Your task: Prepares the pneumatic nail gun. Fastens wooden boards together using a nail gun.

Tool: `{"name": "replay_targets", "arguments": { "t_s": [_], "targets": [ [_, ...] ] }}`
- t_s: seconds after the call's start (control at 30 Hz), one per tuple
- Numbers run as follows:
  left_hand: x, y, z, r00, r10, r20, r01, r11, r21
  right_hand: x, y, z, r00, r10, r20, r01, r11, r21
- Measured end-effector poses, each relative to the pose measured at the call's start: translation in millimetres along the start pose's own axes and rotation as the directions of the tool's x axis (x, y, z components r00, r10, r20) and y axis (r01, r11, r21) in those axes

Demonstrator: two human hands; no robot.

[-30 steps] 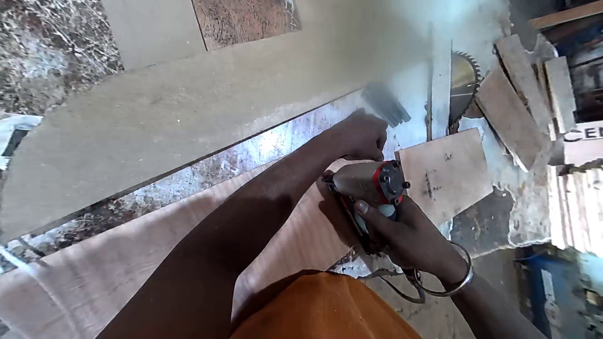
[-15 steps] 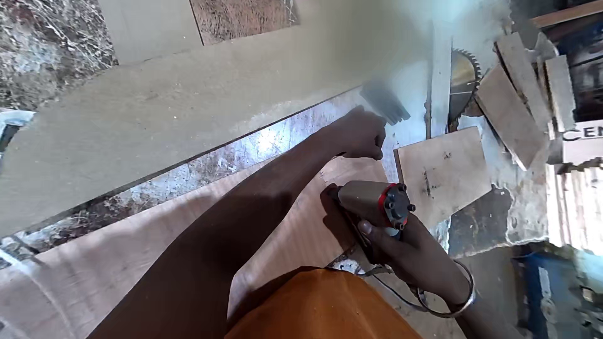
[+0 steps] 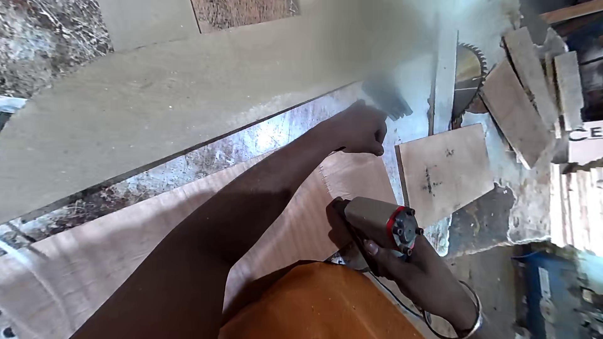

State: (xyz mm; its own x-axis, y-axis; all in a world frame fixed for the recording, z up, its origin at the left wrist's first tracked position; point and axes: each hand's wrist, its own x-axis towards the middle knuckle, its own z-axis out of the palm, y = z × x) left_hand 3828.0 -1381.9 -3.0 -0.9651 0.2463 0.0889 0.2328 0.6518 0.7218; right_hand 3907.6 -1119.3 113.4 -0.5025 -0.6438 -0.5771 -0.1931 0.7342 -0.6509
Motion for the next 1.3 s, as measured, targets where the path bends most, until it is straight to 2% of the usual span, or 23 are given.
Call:
{"name": "replay_targets", "arguments": {
  "t_s": [0.53, 0.9, 1.0, 1.07, 1.17, 1.23, 1.3],
  "targets": [
    [-2, 1, 0, 1.000, 0.001, -0.014, -0.001, 1.000, 0.001, -35, 28, 1, 0.999, -0.034, -0.041, 0.030, 0.995, -0.100],
    [-2, 4, -1, 1.000, -0.004, -0.002, 0.004, 0.996, 0.088, -49, 52, 0, 0.996, -0.087, -0.017, 0.084, 0.988, -0.127],
    [-12, 13, 0, 0.997, -0.031, -0.077, 0.040, 0.993, 0.112, -52, 63, -13, 0.997, -0.073, 0.025, 0.076, 0.988, -0.137],
    [-37, 32, -3, 0.982, -0.097, -0.160, 0.124, 0.978, 0.170, -57, 74, -38, 0.996, -0.089, -0.025, 0.083, 0.978, -0.192],
    [-108, 57, -5, 0.909, -0.308, -0.279, 0.388, 0.872, 0.299, -60, 98, -88, 0.969, -0.167, -0.181, 0.097, 0.933, -0.346],
    [-164, 75, 2, 0.779, -0.508, -0.369, 0.620, 0.714, 0.325, -53, 120, -118, 0.938, -0.211, -0.276, 0.063, 0.884, -0.463],
    [-205, 88, 20, 0.603, -0.656, -0.454, 0.796, 0.528, 0.296, -42, 141, -139, 0.907, -0.263, -0.330, 0.058, 0.851, -0.521]
  ]
}}
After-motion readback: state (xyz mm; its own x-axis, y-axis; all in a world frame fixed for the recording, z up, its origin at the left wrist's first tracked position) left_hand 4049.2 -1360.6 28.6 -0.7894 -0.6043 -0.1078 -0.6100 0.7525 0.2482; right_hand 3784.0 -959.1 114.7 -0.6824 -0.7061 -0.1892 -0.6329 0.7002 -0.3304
